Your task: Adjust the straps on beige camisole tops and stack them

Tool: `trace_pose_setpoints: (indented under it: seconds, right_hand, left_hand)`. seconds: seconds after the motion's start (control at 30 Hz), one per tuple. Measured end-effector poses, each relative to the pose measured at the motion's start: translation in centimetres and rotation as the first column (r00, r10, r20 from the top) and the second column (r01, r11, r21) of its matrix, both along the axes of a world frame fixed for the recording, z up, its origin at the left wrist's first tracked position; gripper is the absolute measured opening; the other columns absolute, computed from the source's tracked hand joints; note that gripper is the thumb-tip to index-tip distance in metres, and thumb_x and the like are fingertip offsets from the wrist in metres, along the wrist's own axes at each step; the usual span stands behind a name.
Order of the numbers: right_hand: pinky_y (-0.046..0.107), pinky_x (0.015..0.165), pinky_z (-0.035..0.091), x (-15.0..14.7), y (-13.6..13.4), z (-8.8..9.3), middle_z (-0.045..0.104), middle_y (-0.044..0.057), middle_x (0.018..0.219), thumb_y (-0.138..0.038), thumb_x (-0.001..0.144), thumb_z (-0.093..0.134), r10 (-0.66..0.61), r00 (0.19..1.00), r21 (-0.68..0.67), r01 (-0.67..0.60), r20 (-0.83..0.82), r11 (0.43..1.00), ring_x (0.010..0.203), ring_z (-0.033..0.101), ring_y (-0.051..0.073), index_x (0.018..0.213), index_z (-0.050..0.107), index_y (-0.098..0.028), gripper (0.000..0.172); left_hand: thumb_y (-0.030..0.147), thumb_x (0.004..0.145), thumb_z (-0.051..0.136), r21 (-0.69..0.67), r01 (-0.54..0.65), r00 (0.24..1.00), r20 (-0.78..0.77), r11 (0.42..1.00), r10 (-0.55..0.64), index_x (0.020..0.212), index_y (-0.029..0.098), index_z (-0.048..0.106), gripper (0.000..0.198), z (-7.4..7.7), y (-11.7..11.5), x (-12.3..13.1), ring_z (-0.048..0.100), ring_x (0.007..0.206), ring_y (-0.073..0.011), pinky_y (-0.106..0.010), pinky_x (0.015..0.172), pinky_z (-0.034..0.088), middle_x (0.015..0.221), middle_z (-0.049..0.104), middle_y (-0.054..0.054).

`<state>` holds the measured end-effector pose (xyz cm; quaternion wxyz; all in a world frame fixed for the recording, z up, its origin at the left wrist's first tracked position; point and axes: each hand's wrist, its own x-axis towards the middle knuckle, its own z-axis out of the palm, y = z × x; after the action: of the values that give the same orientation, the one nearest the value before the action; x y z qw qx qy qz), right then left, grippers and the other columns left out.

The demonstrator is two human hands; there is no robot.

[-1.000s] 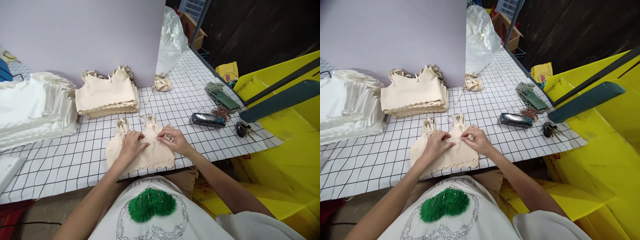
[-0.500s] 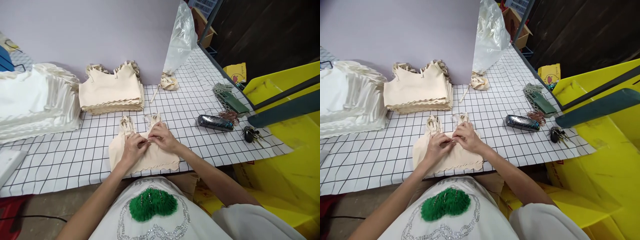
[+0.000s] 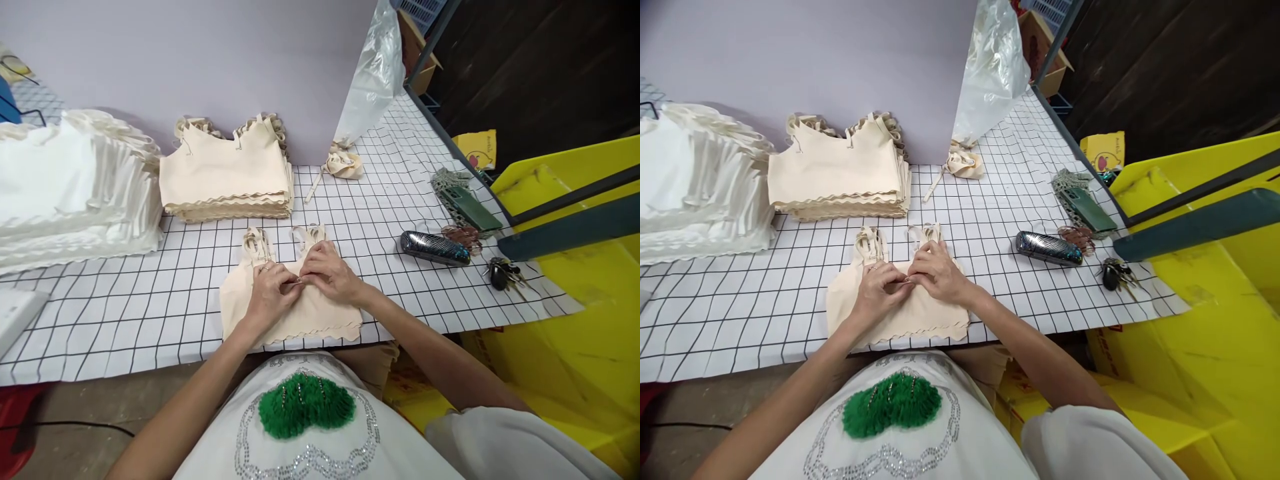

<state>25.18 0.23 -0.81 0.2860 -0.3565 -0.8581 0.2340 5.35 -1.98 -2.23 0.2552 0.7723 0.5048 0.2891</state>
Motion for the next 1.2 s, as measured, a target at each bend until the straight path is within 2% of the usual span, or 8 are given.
trace_pose_setpoints:
  seconds: [0.2, 0.47, 0.63, 0.8, 0.97, 1.03, 1.13, 1.2]
  right_hand:
    - [0.049, 0.098, 0.034, 0.1, -0.2, 0.3, 0.064, 0.004, 0.084, -0.021, 0.1, 0.052, 0.014, 0.994, 0.043, -0.019, 0.111, 0.999, 0.1, 0.048, 0.024, 0.084, 0.065, -0.02, 0.02]
    - [0.069, 0.107, 0.024, 0.0, -0.4, 2.4, 0.061, 0.006, 0.085, -0.008, 0.097, 0.042, 0.072, 0.943, 0.134, -0.121, 0.324, 0.984, 0.1, 0.049, 0.024, 0.079, 0.062, -0.016, 0.028]
    - [0.07, 0.107, 0.026, 0.2, -0.4, 2.7, 0.061, 0.005, 0.084, -0.011, 0.098, 0.045, 0.082, 0.947, 0.057, -0.105, 0.31, 0.993, 0.097, 0.049, 0.023, 0.081, 0.063, -0.016, 0.024]
    - [0.071, 0.106, 0.025, 0.4, -0.4, 3.1, 0.061, 0.006, 0.082, -0.011, 0.098, 0.044, 0.116, 0.922, 0.019, -0.132, 0.369, 0.991, 0.096, 0.048, 0.023, 0.079, 0.064, -0.015, 0.028]
    - [0.066, 0.106, 0.026, 1.4, 2.8, 4.9, 0.057, 0.001, 0.072, -0.028, 0.096, 0.059, 0.173, 0.908, -0.183, -0.109, 0.382, 0.977, 0.084, 0.05, 0.019, 0.078, 0.066, -0.018, 0.022]
    - [0.059, 0.102, 0.031, 2.0, 4.9, 5.9, 0.055, 0.001, 0.069, -0.039, 0.097, 0.058, 0.116, 0.919, -0.239, -0.024, 0.377, 0.971, 0.08, 0.049, 0.019, 0.072, 0.063, -0.018, 0.033]
    - [0.05, 0.097, 0.033, 2.6, 7.5, 7.0, 0.05, 0.0, 0.061, -0.047, 0.1, 0.048, 0.002, 0.925, -0.202, 0.08, 0.379, 0.976, 0.08, 0.047, 0.02, 0.061, 0.053, -0.018, 0.049]
    - [0.048, 0.096, 0.032, 2.7, 8.8, 7.2, 0.049, 0.001, 0.059, -0.047, 0.101, 0.045, -0.046, 0.926, -0.154, 0.111, 0.374, 0.982, 0.082, 0.047, 0.021, 0.059, 0.05, -0.018, 0.051]
  left_hand:
    - [0.026, 0.086, 0.071, 0.011, -0.002, 1.0, 0.004, 1.0, 0.002, 0.071, 0.021, 0.07, 0.016, 0.1, -0.1, 0.0, 0.055, 0.078, -0.0206, -0.039, 0.082, 0.036, 0.07, 0.065, -0.001]
    - [0.03, 0.087, 0.073, 0.028, -0.006, 0.995, 0.1, 1.0, 0.004, 0.067, 0.021, 0.069, 0.021, -0.1, -0.1, -0.1, 0.055, 0.075, -0.0204, -0.039, 0.081, 0.039, 0.069, 0.065, -0.002]
    - [0.029, 0.086, 0.074, 0.022, 0.001, 0.986, 0.169, 1.0, -0.005, 0.069, 0.022, 0.071, 0.019, -0.1, -0.1, -0.2, 0.055, 0.075, -0.0208, -0.037, 0.075, 0.039, 0.068, 0.065, -0.003]
    - [0.028, 0.086, 0.074, -0.003, 0.01, 0.991, 0.133, 1.0, -0.01, 0.07, 0.022, 0.073, 0.016, -0.1, -0.1, -0.2, 0.056, 0.077, -0.0209, -0.038, 0.079, 0.039, 0.07, 0.066, -0.002]
    - [0.026, 0.084, 0.077, -0.031, 0.033, 0.999, 0.017, 0.999, -0.032, 0.077, 0.021, 0.072, 0.01, 0.0, 0.0, -0.1, 0.059, 0.082, -0.0223, -0.04, 0.085, 0.036, 0.076, 0.07, -0.002]
    - [0.028, 0.082, 0.078, -0.064, 0.033, 0.998, -0.043, 0.997, -0.036, 0.083, 0.021, 0.071, 0.01, 0.3, 0.0, 0.0, 0.06, 0.087, -0.0235, -0.041, 0.087, 0.037, 0.084, 0.073, -0.002]
    - [0.029, 0.08, 0.079, -0.129, 0.039, 0.992, -0.116, 0.991, -0.054, 0.088, 0.02, 0.071, 0.015, 1.0, 0.3, 0.1, 0.062, 0.093, -0.0256, -0.043, 0.091, 0.039, 0.091, 0.074, -0.003]
    - [0.029, 0.079, 0.08, -0.177, 0.05, 0.987, -0.143, 0.983, -0.075, 0.089, 0.02, 0.071, 0.016, 1.5, 0.6, 0.2, 0.063, 0.096, -0.027, -0.046, 0.093, 0.041, 0.094, 0.074, -0.003]
